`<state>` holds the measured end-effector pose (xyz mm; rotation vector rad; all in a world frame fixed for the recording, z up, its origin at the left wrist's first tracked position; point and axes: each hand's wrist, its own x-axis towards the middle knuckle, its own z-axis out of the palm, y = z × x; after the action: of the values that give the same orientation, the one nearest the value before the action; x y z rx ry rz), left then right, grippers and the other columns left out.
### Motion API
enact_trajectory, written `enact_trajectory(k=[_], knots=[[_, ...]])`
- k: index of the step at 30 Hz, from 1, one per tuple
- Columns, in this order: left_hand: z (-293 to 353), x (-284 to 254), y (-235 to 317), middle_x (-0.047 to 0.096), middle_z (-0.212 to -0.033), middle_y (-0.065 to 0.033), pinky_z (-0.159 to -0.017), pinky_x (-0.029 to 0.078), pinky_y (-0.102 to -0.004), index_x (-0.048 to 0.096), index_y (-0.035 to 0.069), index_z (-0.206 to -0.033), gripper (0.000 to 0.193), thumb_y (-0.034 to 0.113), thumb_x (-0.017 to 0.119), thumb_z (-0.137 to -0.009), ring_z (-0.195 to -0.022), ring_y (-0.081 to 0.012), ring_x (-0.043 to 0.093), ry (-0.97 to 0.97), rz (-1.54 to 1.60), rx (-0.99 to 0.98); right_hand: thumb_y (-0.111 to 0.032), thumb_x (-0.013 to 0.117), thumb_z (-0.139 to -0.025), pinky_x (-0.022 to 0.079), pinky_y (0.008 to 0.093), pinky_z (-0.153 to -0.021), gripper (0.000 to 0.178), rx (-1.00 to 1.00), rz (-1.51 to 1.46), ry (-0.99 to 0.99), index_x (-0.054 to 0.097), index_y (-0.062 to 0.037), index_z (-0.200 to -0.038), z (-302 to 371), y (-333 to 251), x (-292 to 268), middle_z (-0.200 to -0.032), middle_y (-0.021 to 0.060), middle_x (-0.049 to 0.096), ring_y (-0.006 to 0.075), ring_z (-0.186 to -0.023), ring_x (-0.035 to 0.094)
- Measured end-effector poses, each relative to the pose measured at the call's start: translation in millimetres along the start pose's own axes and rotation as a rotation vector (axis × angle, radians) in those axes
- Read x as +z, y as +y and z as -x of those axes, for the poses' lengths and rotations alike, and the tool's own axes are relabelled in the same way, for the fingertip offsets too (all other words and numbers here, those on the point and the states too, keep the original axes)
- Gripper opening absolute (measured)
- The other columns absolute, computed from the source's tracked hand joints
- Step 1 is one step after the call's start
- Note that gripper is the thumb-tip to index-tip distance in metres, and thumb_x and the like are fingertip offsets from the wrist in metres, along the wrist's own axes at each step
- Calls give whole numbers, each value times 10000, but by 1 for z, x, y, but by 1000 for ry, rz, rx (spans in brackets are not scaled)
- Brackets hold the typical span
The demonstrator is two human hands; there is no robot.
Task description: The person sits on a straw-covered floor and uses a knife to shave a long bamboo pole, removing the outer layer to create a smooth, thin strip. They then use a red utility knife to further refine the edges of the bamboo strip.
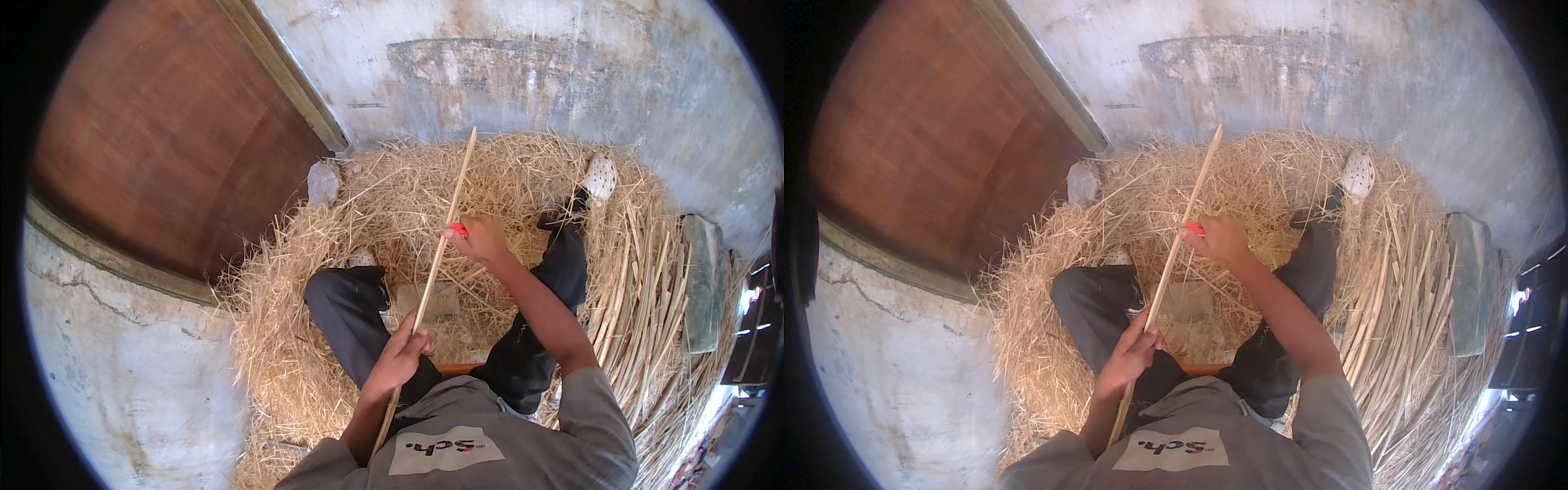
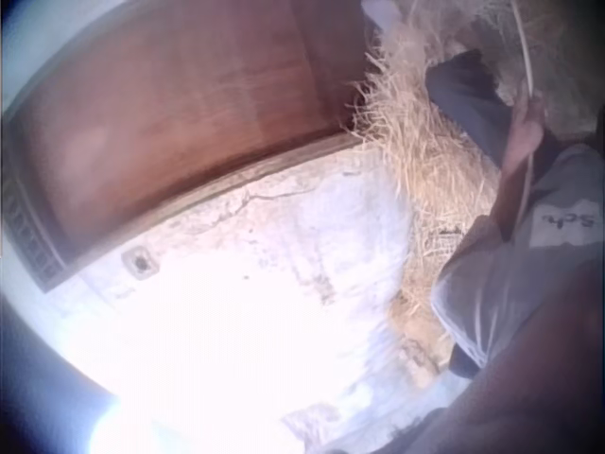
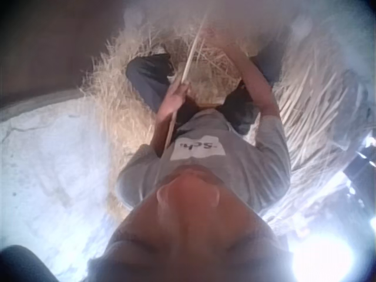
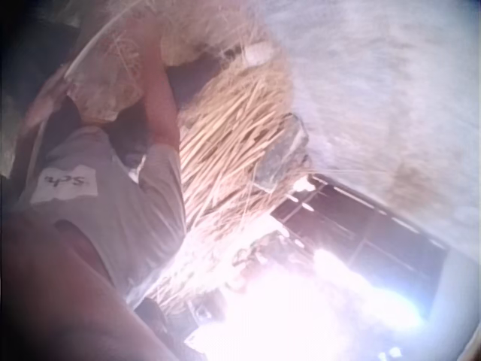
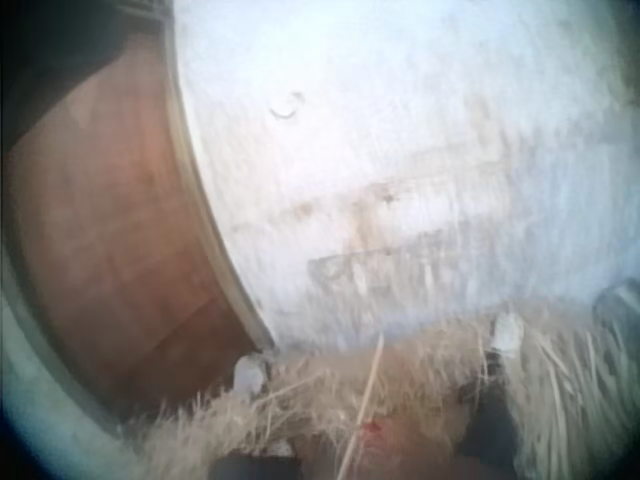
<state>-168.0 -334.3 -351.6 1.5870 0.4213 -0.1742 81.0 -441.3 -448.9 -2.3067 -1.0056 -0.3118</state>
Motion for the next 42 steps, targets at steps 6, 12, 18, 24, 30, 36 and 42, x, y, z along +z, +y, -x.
enact_trajectory(k=[6,12,18,24,30,36,42], knots=[[-1,-2,-8,484,-786,23,-475,312,-168,281,116,-1475,507,101,405,-984,-565,-27,371,14,58,12,-713,416,-846,432,435,-456,692,-168,-35,14,630,-80,-664,15,-19,5,-490,110,543,286,-447,563],[13,0,-5,473,-791,-5,-634,379,-217,267,52,-1469,557,12,422,-936,-686,-83,429,-28,18,17,-657,450,-861,440,423,-462,647,52,-23,65,605,-71,-635,-24,19,-7,-486,139,528,327,-469,564],[7,-5,-14,465,-781,5,-543,342,-194,287,97,-1468,530,40,412,-955,-611,-57,392,14,-22,84,-621,461,-876,440,441,-479,608,-88,-77,-32,618,-78,-653,6,-16,-3,-513,140,551,332,-482,568],[18,2,-5,444,-769,6,-451,296,-174,336,141,-1440,443,99,382,-1002,-533,-30,325,-39,53,3,-667,479,-839,439,430,-475,622,52,-3,104,622,-92,-650,-27,20,-15,-505,127,548,312,-470,566],[14,-1,-2,409,-749,5,-458,292,-183,385,153,-1397,378,130,360,-1021,-528,-46,314,-97,192,-101,-670,522,-805,433,421,-447,613,-158,-16,54,611,-85,-644,11,-8,-11,-500,112,550,301,-447,565],[15,-4,-1,400,-741,7,-465,305,-198,389,166,-1390,370,132,352,-1023,-528,-57,317,-121,210,-131,-700,541,-779,432,410,-421,626,-71,45,99,611,-91,-656,-11,16,-11,-484,95,549,278,-427,573],[22,-5,-20,412,-739,9,-470,305,-196,395,167,-1380,361,155,379,-1020,-527,-57,328,-157,175,-80,-678,452,-848,470,427,-511,670,121,81,33,628,-58,-667,-41,45,-12,-535,133,565,305,-519,601]])
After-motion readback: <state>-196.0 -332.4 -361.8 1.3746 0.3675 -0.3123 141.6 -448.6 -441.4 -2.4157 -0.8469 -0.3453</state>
